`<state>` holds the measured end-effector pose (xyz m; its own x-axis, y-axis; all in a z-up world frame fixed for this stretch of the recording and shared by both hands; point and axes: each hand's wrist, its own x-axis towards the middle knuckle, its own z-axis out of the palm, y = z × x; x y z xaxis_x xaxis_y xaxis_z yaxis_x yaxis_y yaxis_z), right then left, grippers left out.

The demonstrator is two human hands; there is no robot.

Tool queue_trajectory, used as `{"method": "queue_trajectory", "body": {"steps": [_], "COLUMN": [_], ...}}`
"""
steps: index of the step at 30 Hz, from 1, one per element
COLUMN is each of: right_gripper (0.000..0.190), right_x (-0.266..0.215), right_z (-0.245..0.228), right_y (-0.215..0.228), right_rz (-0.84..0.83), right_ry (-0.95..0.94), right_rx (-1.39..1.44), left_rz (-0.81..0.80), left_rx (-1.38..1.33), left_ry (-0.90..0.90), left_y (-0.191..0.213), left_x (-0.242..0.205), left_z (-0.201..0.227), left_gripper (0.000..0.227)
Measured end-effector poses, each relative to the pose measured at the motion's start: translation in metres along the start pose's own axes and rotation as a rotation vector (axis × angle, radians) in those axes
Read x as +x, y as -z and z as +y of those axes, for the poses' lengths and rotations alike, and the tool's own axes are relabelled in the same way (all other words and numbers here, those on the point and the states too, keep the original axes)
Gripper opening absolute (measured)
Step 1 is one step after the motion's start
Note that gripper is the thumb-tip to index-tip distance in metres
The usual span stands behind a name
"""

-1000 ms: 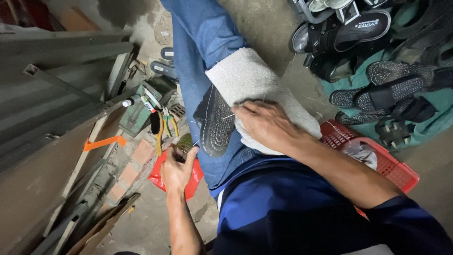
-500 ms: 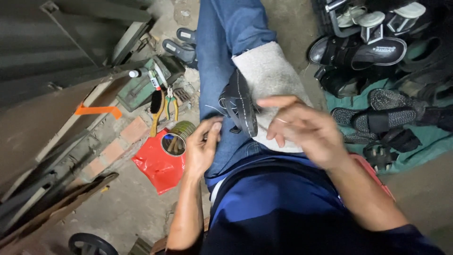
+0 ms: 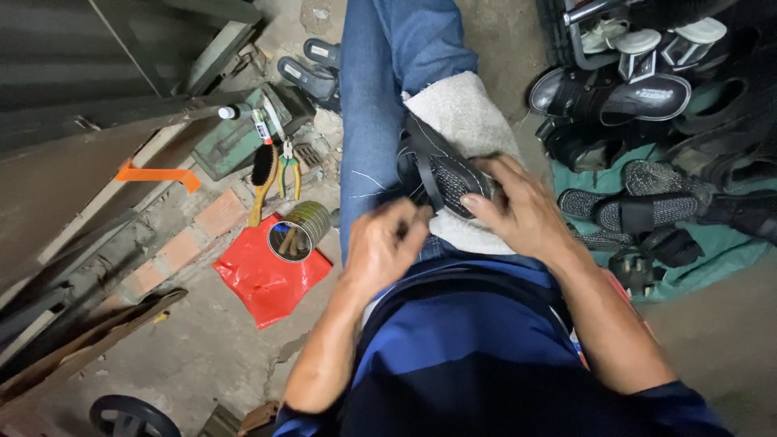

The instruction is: The person sews a black sandal using a needle and thread. They hold the sandal on their lap and repeatedly push the needle through the sole and strap while pulling the thread tight.

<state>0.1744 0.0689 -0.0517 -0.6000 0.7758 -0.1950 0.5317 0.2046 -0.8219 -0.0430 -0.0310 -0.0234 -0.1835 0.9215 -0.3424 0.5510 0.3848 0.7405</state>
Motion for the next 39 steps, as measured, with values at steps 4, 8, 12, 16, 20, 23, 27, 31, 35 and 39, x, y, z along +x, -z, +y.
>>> {"method": "queue_trajectory", "body": {"steps": [4, 8, 12, 16, 20, 23, 27, 31, 35, 39], "right_gripper": [0.043, 0.043, 0.049, 0.048, 0.047, 0.046, 0.037, 0.028, 0.040, 0.035], "right_x": [0.001, -0.005, -0.014, -0.016, -0.015, -0.014, -0.013, -0.030, -0.050, -0.040], "right_z": [0.000, -0.013, -0.008, -0.006, -0.009, -0.010, -0.026, 0.054, 0.142, 0.097], "right_y": [0.003, 0.007, 0.003, 0.001, -0.001, -0.001, 0.011, 0.029, 0.066, 0.055], "right_rz": [-0.020, -0.064, 0.050, 0.079, 0.085, 0.106, 0.108, 0.305, 0.539, 0.311], "right_ry": [-0.094, -0.230, -0.285, -0.308, -0.292, -0.283, -0.242, -0.366, -0.328, -0.128], "right_rx": [0.042, 0.038, 0.038, 0.064, 0.089, 0.099, 0.087, 0.244, 0.113, -0.408], "left_rz": [0.176, 0.033, 0.084, 0.133, -0.010, -0.031, -0.028, -0.037, 0.036, 0.227], "left_rx": [-0.021, 0.389, 0.411, 0.364, 0.263, -0.009, -0.439, -0.396, -0.259, 0.249], "left_ry": [-0.118, 0.105, 0.037, -0.057, 0.073, 0.097, 0.036, 0.148, 0.240, 0.335], "left_y": [0.005, -0.001, -0.008, -0.028, -0.039, -0.028, 0.012, 0.065, 0.099, 0.089], "left_x": [-0.004, -0.001, 0.004, 0.015, 0.023, 0.022, 0.010, -0.020, -0.044, -0.044], "left_z": [0.004, -0.016, -0.001, -0.013, -0.039, -0.028, -0.023, -0.044, -0.070, -0.090], "left_gripper": [0.029, 0.035, 0.016, 0.009, 0.015, 0.016, 0.011, 0.010, 0.016, 0.021]}}
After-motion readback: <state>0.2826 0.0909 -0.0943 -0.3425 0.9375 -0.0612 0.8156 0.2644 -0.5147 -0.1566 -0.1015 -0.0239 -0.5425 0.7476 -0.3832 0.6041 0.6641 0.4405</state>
